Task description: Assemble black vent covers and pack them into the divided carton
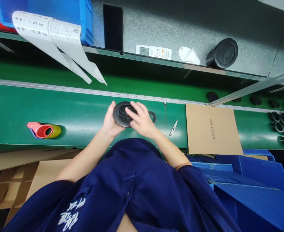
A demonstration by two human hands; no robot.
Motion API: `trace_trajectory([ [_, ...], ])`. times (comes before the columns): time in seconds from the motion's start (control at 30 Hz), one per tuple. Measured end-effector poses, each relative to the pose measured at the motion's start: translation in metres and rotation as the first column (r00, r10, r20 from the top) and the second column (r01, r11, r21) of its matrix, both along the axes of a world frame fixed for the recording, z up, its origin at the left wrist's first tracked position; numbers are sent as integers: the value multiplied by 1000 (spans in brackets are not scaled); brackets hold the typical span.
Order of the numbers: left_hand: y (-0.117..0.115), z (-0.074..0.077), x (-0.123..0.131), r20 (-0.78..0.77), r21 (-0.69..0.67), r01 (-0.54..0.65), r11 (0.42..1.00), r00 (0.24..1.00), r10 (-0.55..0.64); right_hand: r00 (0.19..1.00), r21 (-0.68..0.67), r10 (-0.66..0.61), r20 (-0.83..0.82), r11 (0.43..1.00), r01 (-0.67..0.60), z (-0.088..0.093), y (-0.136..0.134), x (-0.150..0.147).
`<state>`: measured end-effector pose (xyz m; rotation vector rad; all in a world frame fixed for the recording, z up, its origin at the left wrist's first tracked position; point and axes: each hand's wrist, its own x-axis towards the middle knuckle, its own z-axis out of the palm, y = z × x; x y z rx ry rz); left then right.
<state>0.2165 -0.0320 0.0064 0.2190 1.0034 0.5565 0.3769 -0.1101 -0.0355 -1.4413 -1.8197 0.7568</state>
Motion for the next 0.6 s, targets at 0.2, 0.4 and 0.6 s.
trace_trajectory([
  [0.2,-12,-35,7,-165,-88,43,995,985,-57,973,-202,127,190,975,-88,-24,-11,-23],
  [0.4,-17,-69,-3,-262,-201,193,960,934,-242,954,-407,-101,281,888,214,-83,-4,0],
  [0.6,-8,-87,-24,-299,-203,216,955,915,-270,864,-501,-134,485,767,400,-141,1,29],
])
